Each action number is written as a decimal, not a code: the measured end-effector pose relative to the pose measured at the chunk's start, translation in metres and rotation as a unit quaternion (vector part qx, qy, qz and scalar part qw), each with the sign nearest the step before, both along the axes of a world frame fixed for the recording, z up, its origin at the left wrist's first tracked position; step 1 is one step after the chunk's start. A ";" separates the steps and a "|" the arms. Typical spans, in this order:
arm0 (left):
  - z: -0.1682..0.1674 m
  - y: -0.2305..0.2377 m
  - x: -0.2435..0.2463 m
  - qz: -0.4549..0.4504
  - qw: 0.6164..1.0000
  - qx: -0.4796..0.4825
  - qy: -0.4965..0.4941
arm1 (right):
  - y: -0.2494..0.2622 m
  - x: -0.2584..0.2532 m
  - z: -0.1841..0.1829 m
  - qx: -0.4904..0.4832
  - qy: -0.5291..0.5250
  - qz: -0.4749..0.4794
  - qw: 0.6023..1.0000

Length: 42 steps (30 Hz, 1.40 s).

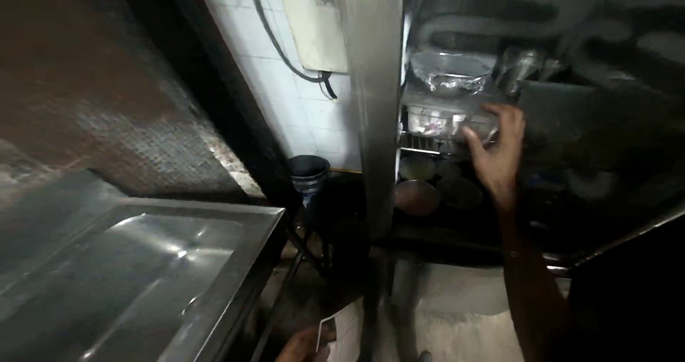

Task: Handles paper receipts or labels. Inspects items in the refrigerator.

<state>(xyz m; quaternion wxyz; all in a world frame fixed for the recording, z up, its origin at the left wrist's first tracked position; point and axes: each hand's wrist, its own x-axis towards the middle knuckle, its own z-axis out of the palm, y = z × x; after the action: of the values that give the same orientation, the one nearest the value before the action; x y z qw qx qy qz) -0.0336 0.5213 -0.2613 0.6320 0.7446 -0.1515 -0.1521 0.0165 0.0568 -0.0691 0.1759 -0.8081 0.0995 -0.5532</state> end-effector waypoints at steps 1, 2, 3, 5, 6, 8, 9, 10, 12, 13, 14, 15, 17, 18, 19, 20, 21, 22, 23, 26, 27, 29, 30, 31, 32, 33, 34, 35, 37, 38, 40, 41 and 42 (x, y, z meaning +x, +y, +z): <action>0.003 -0.004 0.003 0.002 1.000 -0.016 0.004 | 0.031 -0.016 -0.017 0.027 -0.039 0.066 0.997; 0.007 -0.006 0.005 0.006 0.999 -0.037 0.015 | 0.067 -0.033 -0.041 0.074 -0.039 0.142 0.986; 0.010 -0.007 0.007 0.005 0.998 -0.062 0.032 | 0.101 -0.047 -0.069 0.135 -0.012 0.218 0.966; 0.013 -0.008 0.017 -0.021 0.993 -0.100 0.058 | 0.155 -0.067 -0.124 0.252 0.117 0.338 0.899; 0.016 -0.008 0.020 -0.040 0.991 -0.108 0.070 | 0.176 -0.072 -0.149 0.285 0.178 0.381 0.861; 0.021 -0.010 0.025 -0.072 0.987 -0.112 0.093 | 0.208 -0.078 -0.179 0.313 0.256 0.429 0.808; 0.022 -0.010 0.026 -0.085 0.985 -0.107 0.104 | 0.219 -0.080 -0.188 0.319 0.267 0.444 0.794; 0.022 -0.009 0.027 -0.093 0.984 -0.102 0.112 | 0.227 -0.081 -0.193 0.324 0.269 0.453 0.786; 0.020 -0.008 0.027 -0.104 0.982 -0.102 0.123 | 0.234 -0.083 -0.195 0.333 0.277 0.452 0.780; 0.018 -0.007 0.027 -0.105 0.981 -0.104 0.128 | 0.235 -0.085 -0.195 0.341 0.283 0.443 0.779; 0.017 -0.006 0.027 -0.106 0.980 -0.104 0.131 | 0.236 -0.087 -0.195 0.357 0.282 0.434 0.778; 0.015 -0.005 0.027 -0.107 0.980 -0.099 0.133 | 0.238 -0.088 -0.195 0.373 0.272 0.423 0.780; 0.012 -0.001 0.024 -0.111 0.982 -0.066 0.137 | 0.244 -0.091 -0.198 0.390 0.242 0.397 0.795; 0.011 0.000 0.023 -0.114 0.982 -0.049 0.141 | 0.247 -0.093 -0.201 0.395 0.231 0.380 0.804; 0.011 0.000 0.022 -0.118 0.981 -0.043 0.147 | 0.250 -0.094 -0.203 0.395 0.226 0.364 0.813; 0.010 0.001 0.020 -0.118 0.981 -0.042 0.151 | 0.253 -0.095 -0.206 0.391 0.225 0.351 0.821; 0.009 0.002 0.018 -0.116 0.981 -0.041 0.151 | 0.257 -0.097 -0.210 0.381 0.224 0.341 0.830; 0.007 0.003 0.017 -0.110 0.982 -0.038 0.150 | 0.260 -0.097 -0.212 0.362 0.227 0.334 0.840; 0.005 0.004 0.017 -0.103 0.983 -0.036 0.149 | 0.263 -0.098 -0.214 0.334 0.237 0.328 0.851; -0.001 0.009 0.016 -0.080 0.985 -0.034 0.152 | 0.268 -0.097 -0.219 0.211 0.277 0.295 0.890; -0.002 0.010 0.015 -0.071 0.985 -0.034 0.152 | 0.269 -0.096 -0.220 0.180 0.282 0.284 0.899; -0.004 0.014 0.014 -0.060 0.987 -0.034 0.147 | 0.273 -0.095 -0.219 0.143 0.284 0.271 0.909; -0.005 0.015 0.014 -0.057 0.987 -0.038 0.146 | 0.275 -0.095 -0.218 0.135 0.286 0.270 0.909; -0.005 0.017 0.013 -0.057 0.987 -0.042 0.144 | 0.276 -0.094 -0.218 0.133 0.287 0.273 0.909; -0.005 0.019 0.012 -0.062 0.987 -0.047 0.143 | 0.278 -0.094 -0.219 0.137 0.288 0.278 0.906; -0.005 0.020 0.011 -0.071 0.986 -0.052 0.142 | 0.280 -0.094 -0.219 0.148 0.289 0.285 0.902; -0.006 0.023 0.011 -0.081 0.986 -0.055 0.138 | 0.282 -0.093 -0.220 0.161 0.289 0.293 0.897; -0.007 0.026 0.012 -0.088 0.986 -0.052 0.130 | 0.285 -0.093 -0.219 0.174 0.290 0.300 0.892; -0.009 0.030 0.012 -0.089 0.991 -0.036 0.095 | 0.290 -0.092 -0.217 0.184 0.292 0.313 0.885; -0.011 0.031 0.012 -0.083 0.994 -0.019 0.073 | 0.292 -0.093 -0.215 0.175 0.294 0.320 0.883; -0.014 0.034 0.012 -0.060 0.998 0.006 0.037 | 0.295 -0.092 -0.212 0.145 0.300 0.342 0.879; -0.015 0.035 0.011 -0.047 0.998 0.015 0.024 | 0.297 -0.091 -0.211 0.133 0.301 0.355 0.875; -0.015 0.035 0.010 -0.034 0.999 0.019 0.013 | 0.299 -0.091 -0.210 0.124 0.299 0.366 0.872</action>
<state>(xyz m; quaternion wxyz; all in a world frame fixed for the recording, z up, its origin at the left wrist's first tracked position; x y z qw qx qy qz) -0.0231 0.5563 -0.2765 0.6144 0.7487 -0.1657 -0.1859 -0.0745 0.3557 -0.2789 0.4263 -0.8852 -0.0879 -0.1640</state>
